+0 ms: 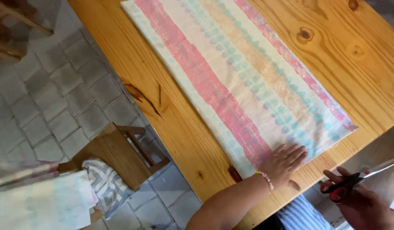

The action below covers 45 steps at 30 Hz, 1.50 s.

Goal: Cutting a strip of fabric with scissors on a wooden table

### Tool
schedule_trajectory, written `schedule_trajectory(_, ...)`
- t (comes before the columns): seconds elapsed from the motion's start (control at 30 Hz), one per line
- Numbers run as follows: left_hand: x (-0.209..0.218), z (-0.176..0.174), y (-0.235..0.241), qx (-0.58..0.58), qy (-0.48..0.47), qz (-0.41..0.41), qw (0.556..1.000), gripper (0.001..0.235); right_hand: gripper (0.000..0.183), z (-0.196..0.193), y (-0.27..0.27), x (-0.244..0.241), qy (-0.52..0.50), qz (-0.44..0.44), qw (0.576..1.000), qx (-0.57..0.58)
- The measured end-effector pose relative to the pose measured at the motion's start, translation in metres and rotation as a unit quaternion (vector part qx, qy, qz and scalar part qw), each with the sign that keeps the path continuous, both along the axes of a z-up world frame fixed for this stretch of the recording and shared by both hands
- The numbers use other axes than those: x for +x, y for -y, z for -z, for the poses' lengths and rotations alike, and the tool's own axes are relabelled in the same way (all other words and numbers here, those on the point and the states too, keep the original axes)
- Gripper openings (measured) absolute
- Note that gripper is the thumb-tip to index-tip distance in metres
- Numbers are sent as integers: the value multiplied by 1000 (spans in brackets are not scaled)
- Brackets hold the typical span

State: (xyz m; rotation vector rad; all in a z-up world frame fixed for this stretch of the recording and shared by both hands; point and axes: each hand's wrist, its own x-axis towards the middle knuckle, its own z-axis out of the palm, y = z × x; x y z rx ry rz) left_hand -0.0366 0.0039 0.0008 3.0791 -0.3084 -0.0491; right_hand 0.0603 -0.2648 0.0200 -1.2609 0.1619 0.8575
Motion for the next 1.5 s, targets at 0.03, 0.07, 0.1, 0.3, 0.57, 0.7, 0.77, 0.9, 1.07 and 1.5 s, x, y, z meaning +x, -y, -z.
schedule_trajectory(0.03,2,3,-2,7,-50,6,999,123,102,-8,-11,13,-29,10,999,-43)
schedule_trajectory(0.07,4,14,-1,12,-44,-6,999,123,102,-8,-19,28,-23,-2,999,-38)
schedule_trajectory(0.1,6,26,1,-20,16,-37,999,127,89,-9,-26,43,-68,-62,990,106)
schedule_trajectory(0.3,7,10,21,-59,15,-72,996,128,52,-59,-22,39,-88,-232,969,6)
schedule_trajectory(0.57,-6,26,19,-104,19,-58,993,127,62,-67,25,21,27,-289,954,-68)
schedule_trajectory(0.7,8,22,24,-77,65,-70,992,130,56,-44,62,53,123,-269,928,-226)
schedule_trajectory(0.77,21,13,39,-101,59,-66,991,128,69,-38,93,71,188,-284,893,-296)
schedule_trajectory(0.9,71,-8,45,-24,26,-82,996,132,51,-17,126,134,272,-270,866,-322)
schedule_trajectory(1.07,138,24,71,-112,73,-130,982,114,28,-26,115,229,117,-302,889,-322)
schedule_trajectory(1.5,180,15,93,-98,-68,-148,982,122,27,0,131,289,-59,-413,888,-193)
